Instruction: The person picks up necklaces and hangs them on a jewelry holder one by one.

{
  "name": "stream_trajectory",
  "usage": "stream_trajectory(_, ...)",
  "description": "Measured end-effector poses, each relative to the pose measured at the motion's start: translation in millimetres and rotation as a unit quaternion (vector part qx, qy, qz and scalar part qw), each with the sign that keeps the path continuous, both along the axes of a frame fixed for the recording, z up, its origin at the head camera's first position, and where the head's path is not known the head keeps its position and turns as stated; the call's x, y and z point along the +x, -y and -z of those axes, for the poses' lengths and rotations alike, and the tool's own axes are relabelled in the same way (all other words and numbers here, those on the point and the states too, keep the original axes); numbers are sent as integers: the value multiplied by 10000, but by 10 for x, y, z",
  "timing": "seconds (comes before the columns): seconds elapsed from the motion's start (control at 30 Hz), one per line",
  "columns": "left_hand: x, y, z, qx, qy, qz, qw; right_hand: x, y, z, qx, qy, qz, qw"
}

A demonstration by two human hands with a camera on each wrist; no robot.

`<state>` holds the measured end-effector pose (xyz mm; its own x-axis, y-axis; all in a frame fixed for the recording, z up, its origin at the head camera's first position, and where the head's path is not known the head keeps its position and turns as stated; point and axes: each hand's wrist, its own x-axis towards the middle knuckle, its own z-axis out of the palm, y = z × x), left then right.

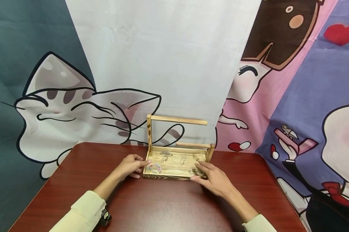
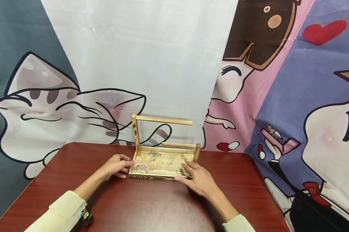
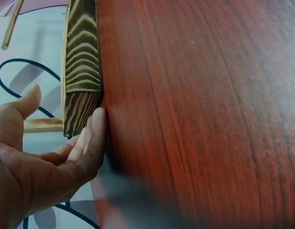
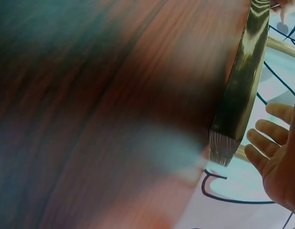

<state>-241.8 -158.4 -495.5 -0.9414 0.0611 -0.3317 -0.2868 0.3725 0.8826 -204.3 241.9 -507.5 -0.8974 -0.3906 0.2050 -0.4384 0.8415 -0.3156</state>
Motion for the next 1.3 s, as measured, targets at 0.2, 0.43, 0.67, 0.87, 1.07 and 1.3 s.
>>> stream_trajectory(0.2,-19,-26,1,230,52,10,9997,-45,109,15,40,205,-160,9997)
stream_trajectory(0.43,-22,-38,18,357,-26,96,9993,-88,230,60,42,427,-291,9987)
stream_trajectory(0.67,-44,-23,30,508,-39,159,9986,-147,314,107,82,574,-331,9978)
stream_trajectory(0.87,-44,-8,54,674,-67,250,9974,-208,359,126,36,495,-362,9981)
stream_trajectory(1.07,-42,1,52,773,-65,364,9963,-268,408,139,15,453,-392,9982)
stream_trajectory(1.3,-59,-2,52,785,20,344,9963,-334,473,146,-31,490,-419,9979)
